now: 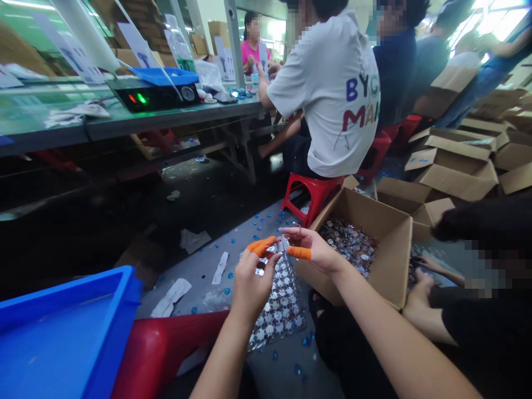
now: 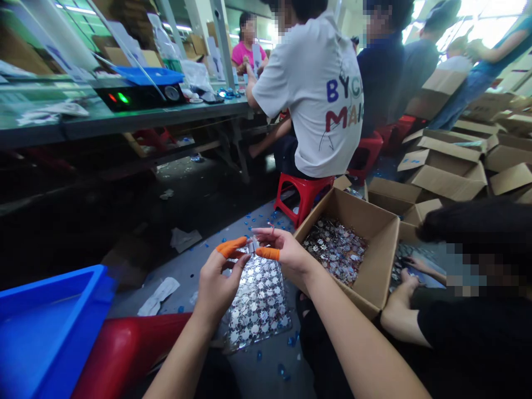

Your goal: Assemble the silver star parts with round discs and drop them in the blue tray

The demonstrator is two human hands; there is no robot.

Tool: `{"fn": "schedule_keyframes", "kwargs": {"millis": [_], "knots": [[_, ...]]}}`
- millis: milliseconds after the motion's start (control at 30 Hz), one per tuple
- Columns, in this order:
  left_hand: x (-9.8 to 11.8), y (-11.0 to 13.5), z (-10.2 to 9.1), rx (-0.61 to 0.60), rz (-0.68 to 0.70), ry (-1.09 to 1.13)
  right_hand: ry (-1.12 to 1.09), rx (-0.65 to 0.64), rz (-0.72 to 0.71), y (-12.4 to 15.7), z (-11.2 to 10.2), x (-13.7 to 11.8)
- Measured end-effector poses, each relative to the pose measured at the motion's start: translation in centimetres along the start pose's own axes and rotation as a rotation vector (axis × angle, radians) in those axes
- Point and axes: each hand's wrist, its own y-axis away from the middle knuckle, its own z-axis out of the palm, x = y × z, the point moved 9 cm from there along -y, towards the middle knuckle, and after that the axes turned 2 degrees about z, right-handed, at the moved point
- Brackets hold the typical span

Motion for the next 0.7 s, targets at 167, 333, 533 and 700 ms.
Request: {"fn": "schedule_keyframes", "kwargs": {"millis": [167,333,533,700], "knots": [[0.2,-0.1,0.0,0.014,0.051,-0.045,-0.029,0.106,-0.022,0.0,0.3,0.1],[-0.2,-0.1,-0.2,0.031,0.012,-0.032,-0.079,0.132,0.002,-0.3,0.6,0.7],[0.3,0.0,-0.2,0.026,0.108,-0.117,-0.159,0.127,0.066,-0.5,1.2,1.7],[1.3,0.1,-0.2,0.026,0.253,-0.185,-0.238,0.117,0.091,-0.5,1.3,2.2]]}}
